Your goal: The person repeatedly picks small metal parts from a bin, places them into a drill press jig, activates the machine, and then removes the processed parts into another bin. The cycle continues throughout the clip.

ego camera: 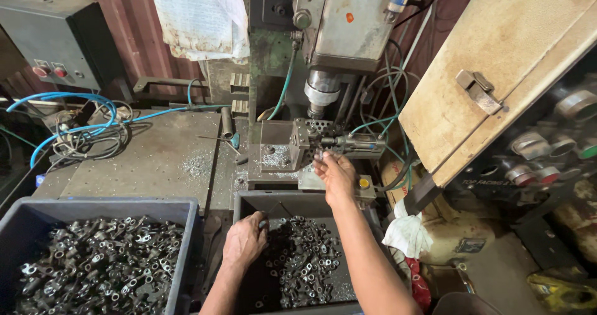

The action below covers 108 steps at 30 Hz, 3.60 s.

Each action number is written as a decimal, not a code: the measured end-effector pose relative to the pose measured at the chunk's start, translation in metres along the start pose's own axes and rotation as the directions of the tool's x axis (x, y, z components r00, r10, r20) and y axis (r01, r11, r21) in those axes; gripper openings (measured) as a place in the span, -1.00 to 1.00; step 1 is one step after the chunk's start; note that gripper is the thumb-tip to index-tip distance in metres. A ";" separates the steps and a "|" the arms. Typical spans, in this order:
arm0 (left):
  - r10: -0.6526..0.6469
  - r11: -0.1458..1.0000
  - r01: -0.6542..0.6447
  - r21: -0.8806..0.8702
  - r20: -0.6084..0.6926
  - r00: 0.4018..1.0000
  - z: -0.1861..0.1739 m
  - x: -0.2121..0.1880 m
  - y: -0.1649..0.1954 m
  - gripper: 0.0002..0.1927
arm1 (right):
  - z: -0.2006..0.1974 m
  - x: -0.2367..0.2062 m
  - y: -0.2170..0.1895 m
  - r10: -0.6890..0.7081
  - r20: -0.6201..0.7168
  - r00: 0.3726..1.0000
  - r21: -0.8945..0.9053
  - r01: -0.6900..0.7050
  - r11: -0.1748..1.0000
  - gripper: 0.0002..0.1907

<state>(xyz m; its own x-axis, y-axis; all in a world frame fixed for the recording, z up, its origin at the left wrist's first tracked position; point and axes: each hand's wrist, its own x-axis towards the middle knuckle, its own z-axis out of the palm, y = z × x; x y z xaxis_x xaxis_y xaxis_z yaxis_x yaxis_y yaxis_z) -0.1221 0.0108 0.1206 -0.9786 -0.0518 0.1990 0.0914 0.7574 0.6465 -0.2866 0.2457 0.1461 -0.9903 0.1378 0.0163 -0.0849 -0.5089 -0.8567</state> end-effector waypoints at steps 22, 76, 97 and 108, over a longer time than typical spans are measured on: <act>-0.042 0.999 0.041 0.017 0.048 0.998 -0.002 0.003 0.007 -0.77 | 0.008 0.054 0.030 -0.059 -0.187 0.981 0.098 0.078 0.992 -0.79; -0.039 0.999 0.039 -0.005 0.029 0.999 -0.005 0.005 0.007 -0.73 | -0.006 0.061 0.041 -0.033 -0.133 0.991 0.051 0.040 0.998 -0.84; -0.038 0.999 0.039 -0.021 0.037 0.999 -0.006 0.005 0.007 -0.75 | 0.019 0.038 0.016 0.030 0.003 1.000 -0.131 -0.030 0.991 -0.75; -0.001 0.999 0.001 -0.034 0.009 1.000 0.000 0.006 -0.002 -0.72 | -0.038 -0.077 -0.057 -0.293 0.218 0.931 -0.641 0.363 0.676 -0.59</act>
<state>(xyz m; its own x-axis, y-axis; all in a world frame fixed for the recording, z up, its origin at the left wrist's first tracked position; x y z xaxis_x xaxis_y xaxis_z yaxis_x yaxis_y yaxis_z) -0.1283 0.0090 0.1204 -0.9802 -0.0470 0.1921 0.0964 0.7346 0.6716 -0.2012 0.2968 0.1740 -0.9209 0.0917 0.3788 -0.3468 0.2509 -0.9038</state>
